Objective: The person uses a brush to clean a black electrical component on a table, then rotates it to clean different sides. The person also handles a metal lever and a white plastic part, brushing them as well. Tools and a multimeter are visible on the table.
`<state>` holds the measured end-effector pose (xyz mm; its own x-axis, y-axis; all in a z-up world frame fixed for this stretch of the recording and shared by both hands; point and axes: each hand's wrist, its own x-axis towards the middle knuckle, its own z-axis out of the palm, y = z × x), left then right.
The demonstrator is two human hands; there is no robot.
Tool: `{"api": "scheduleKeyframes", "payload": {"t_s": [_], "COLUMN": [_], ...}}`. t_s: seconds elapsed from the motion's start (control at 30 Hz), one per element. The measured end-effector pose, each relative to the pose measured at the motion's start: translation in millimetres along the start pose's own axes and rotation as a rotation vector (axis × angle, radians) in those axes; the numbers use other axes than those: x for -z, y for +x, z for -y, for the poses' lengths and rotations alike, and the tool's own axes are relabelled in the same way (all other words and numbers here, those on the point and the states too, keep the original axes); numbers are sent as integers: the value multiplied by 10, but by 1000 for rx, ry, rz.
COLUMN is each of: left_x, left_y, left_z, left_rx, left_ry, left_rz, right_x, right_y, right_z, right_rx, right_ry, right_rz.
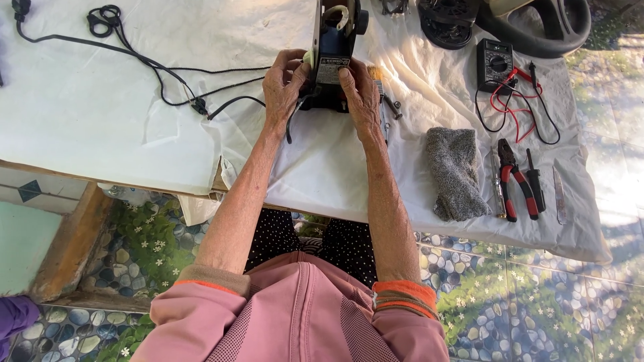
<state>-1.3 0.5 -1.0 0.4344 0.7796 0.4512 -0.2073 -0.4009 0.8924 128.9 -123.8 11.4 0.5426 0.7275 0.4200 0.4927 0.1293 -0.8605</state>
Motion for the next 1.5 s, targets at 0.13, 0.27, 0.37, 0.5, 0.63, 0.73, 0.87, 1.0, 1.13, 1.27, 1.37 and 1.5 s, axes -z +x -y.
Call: {"api": "scheduleKeyframes", "payload": {"t_s": [0.13, 0.27, 0.37, 0.5, 0.63, 0.73, 0.87, 1.0, 1.13, 1.27, 1.37, 1.5], "left_x": [-4, 0, 0, -7, -4, 3, -7, -7, -8, -14, -18, -17], "left_y": [3, 21, 12, 6, 23, 4, 14, 30, 33, 23, 24, 10], "left_z": [20, 56, 33, 62, 94, 37, 54, 87, 137, 144, 110, -12], "left_rx": [-18, -37, -23, -45, -40, -43, -39, -40, -1, 4, 8, 45], "left_ry": [-4, -6, -10, 6, 21, 26, 20, 50, 25, 26, 74, 46], "left_rz": [6, 10, 14, 2, 15, 19, 15, 4, 11, 61, 69, 81], "right_x": [10, 3, 5, 5, 8, -2, 6, 29, 18, 19, 11, 0], "right_y": [-7, 7, 17, 8, -4, 12, 16, 13, 27, 3, 8, 37], "right_z": [14, -16, -45, -22, 94, 71, 102, 169, 136, 190, 191, 111], "right_rx": [1, -4, -2, 7, 5, -6, -31, -52, -71, -75, -75, -78], "right_ry": [-16, -20, -27, -22, 71, 158, 236, 270, 295, 311, 301, 310], "right_rz": [4, -5, -10, -35, -67, -104, -193, -257, -265, -230, -231, -224]}}
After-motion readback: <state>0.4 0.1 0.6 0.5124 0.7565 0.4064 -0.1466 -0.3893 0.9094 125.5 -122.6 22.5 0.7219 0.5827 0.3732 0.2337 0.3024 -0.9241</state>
